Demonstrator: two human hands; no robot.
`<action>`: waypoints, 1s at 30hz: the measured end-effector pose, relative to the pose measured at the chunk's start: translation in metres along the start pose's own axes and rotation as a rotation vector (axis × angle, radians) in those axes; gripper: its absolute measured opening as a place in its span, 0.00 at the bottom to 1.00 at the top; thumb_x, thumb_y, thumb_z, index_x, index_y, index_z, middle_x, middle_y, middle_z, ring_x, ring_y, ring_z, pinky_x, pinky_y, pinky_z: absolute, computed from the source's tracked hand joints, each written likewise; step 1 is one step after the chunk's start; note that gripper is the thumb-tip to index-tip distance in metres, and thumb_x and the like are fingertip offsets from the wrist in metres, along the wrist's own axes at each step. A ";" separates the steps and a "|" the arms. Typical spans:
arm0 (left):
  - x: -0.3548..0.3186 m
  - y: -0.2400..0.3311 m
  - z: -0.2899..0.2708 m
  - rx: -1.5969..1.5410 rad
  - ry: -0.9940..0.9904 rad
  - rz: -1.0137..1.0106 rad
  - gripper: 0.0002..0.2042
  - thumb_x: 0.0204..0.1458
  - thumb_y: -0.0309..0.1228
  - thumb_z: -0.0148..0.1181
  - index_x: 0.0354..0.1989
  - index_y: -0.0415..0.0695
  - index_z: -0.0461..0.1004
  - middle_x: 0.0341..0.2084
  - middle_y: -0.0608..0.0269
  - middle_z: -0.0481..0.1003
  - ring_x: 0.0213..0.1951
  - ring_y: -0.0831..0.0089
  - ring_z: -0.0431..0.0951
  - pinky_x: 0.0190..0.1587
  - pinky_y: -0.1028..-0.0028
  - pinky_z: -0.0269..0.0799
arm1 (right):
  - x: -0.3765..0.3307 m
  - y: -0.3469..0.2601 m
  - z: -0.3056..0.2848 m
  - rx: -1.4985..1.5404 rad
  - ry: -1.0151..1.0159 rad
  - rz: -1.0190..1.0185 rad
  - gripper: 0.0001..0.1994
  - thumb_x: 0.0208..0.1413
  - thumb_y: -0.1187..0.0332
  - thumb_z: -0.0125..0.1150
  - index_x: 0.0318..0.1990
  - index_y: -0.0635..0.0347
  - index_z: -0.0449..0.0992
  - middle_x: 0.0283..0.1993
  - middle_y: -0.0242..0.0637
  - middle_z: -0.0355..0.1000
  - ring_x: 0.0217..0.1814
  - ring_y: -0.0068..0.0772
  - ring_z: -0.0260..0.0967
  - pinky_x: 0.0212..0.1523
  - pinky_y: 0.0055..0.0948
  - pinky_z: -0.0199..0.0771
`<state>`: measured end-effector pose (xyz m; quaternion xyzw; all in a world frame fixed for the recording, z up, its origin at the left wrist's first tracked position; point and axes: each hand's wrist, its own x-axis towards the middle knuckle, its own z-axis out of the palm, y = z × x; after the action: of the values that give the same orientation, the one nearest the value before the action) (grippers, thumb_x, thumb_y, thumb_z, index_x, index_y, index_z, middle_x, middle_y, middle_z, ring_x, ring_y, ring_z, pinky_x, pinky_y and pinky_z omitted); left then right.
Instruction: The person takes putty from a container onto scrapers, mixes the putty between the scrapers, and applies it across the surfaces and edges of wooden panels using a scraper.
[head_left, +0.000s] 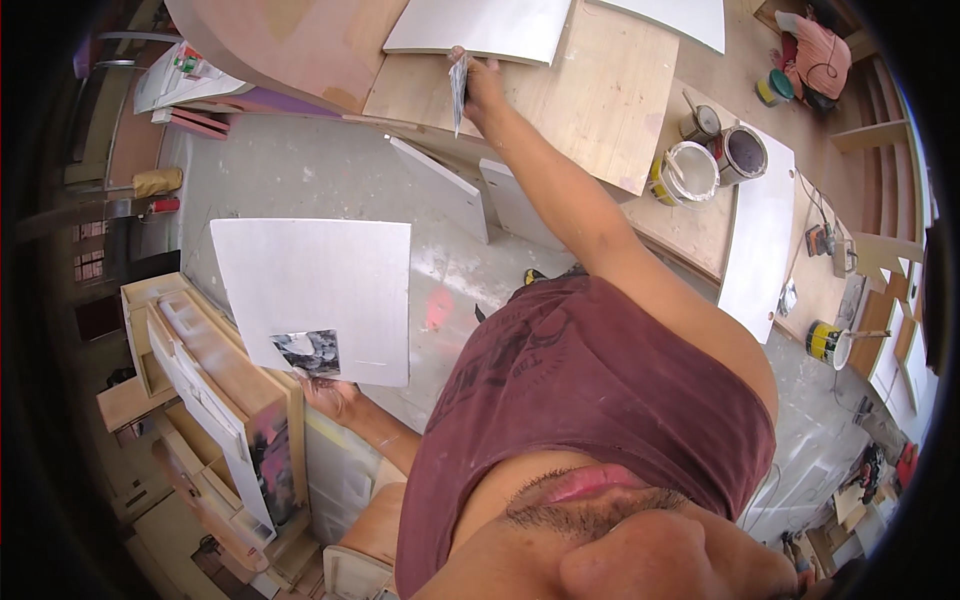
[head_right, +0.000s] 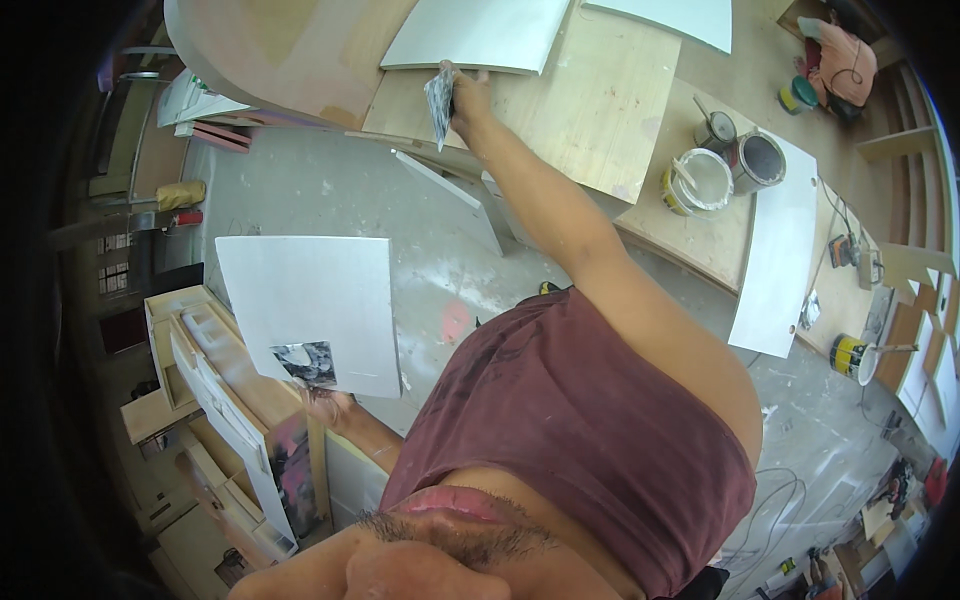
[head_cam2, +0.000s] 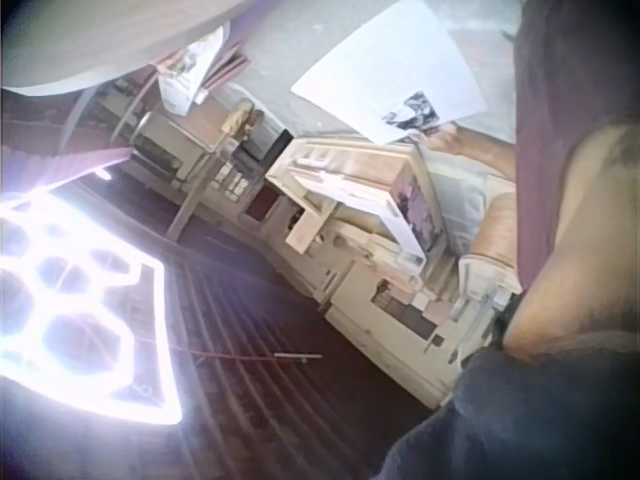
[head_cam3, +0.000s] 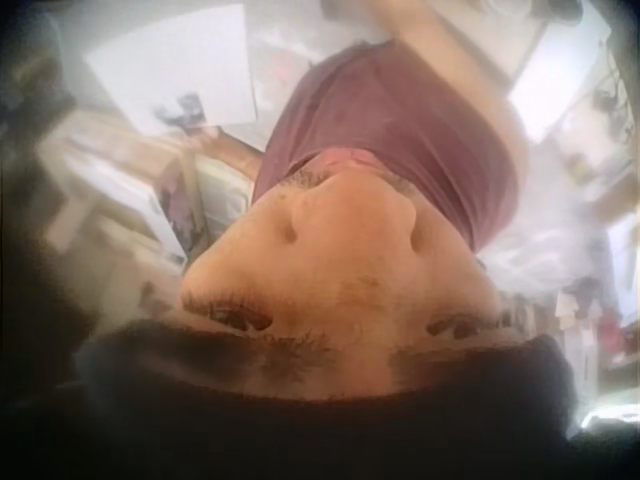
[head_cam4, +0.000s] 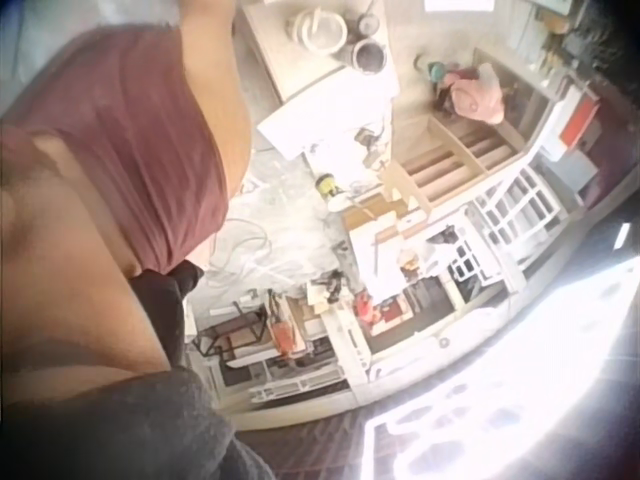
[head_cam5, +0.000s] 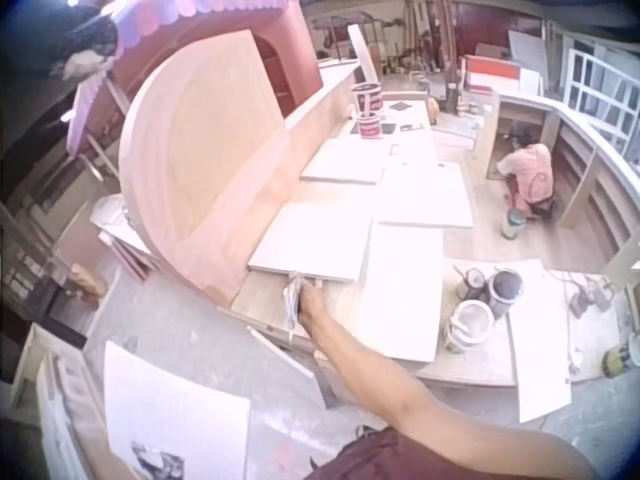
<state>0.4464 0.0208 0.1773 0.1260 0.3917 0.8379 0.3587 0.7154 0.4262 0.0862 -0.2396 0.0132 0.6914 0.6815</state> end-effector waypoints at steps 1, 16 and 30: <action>-0.001 0.001 0.000 0.008 -0.011 -0.012 0.21 0.59 0.30 0.51 0.59 0.36 0.64 0.56 0.50 0.70 0.56 0.55 0.70 0.61 0.49 0.62 | 0.010 0.001 0.001 0.061 0.010 -0.036 0.35 0.50 0.77 0.67 0.56 0.64 0.44 0.36 0.44 0.72 0.28 0.29 0.72 0.25 0.25 0.73; 0.011 -0.024 0.025 0.176 0.145 -0.039 0.22 0.60 0.36 0.51 0.57 0.33 0.65 0.54 0.49 0.71 0.53 0.58 0.72 0.58 0.57 0.66 | 0.057 0.018 0.005 -0.192 -0.234 0.300 0.09 0.62 0.64 0.54 0.37 0.61 0.73 0.37 0.42 0.73 0.38 0.35 0.73 0.39 0.39 0.77; 0.023 -0.167 0.151 0.204 -0.133 -0.445 0.16 0.61 0.30 0.48 0.54 0.35 0.66 0.50 0.54 0.72 0.52 0.62 0.73 0.57 0.62 0.67 | -0.150 -0.240 -0.059 -0.589 0.026 0.134 0.20 0.60 0.60 0.58 0.53 0.65 0.67 0.30 0.32 0.66 0.15 0.12 0.51 0.10 0.12 0.49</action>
<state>0.5882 0.1953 0.1505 0.1270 0.4679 0.6843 0.5447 0.9550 0.2824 0.1599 -0.4345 -0.1632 0.7057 0.5354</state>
